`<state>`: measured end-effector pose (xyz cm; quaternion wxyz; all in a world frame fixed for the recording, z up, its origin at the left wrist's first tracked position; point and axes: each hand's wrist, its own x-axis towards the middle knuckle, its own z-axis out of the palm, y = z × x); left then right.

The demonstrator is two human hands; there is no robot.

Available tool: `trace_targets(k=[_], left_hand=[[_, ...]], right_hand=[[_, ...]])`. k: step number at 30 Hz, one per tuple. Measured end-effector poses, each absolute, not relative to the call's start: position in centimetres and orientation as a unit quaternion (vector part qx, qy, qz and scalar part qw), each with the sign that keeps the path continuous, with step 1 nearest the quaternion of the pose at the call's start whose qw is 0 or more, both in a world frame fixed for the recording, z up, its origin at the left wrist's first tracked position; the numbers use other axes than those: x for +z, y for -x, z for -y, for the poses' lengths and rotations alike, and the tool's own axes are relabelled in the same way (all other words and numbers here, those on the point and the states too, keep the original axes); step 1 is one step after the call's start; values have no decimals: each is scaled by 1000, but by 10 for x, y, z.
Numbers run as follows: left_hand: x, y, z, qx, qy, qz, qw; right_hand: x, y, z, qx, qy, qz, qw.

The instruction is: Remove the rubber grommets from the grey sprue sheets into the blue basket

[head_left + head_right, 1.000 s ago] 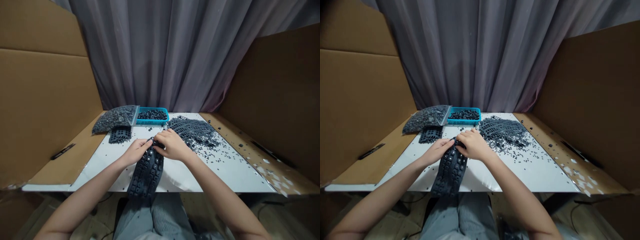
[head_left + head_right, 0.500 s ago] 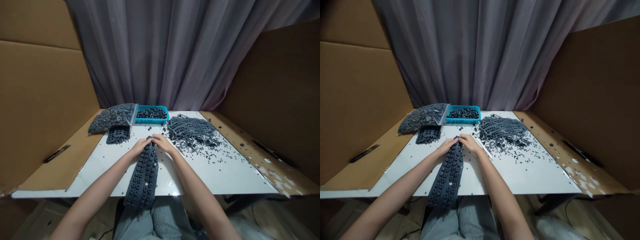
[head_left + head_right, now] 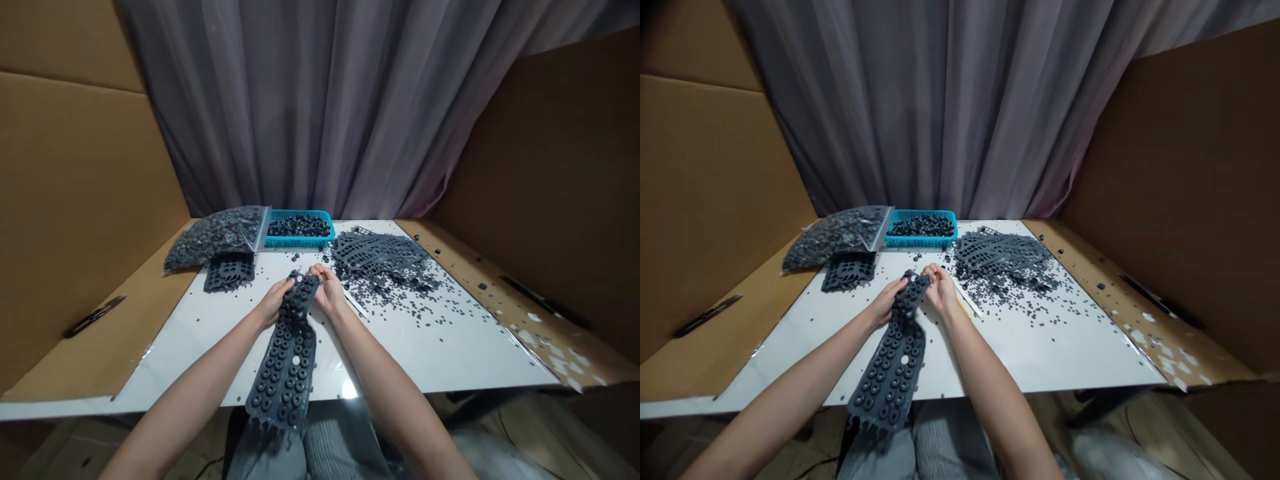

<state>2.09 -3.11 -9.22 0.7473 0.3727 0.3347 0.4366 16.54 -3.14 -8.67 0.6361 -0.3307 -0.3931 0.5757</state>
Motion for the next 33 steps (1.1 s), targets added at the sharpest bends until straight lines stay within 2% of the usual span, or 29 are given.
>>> trace_targets(k=[6,11,16,23,28,33], left_hand=[[-88,-18,39,435,-400,-331,736],[-88,-12,33,489,-413,-361,678],[-93,-4,21,544,-375,-432,614],[-99,-4,19,527,-408,-444,599],[-100,-6,20,510,-453,-449,578],[-102,-3,19,505,-502,-458,532]], right_hand=[[-74,-181,38,600,307,368,641],[-75,-182,41,616,299,359,634],[-74,-183,43,688,232,333,601],[-74,-184,45,712,199,325,590],[-76,-182,43,700,232,315,597],[-77,-187,37,635,334,283,636]])
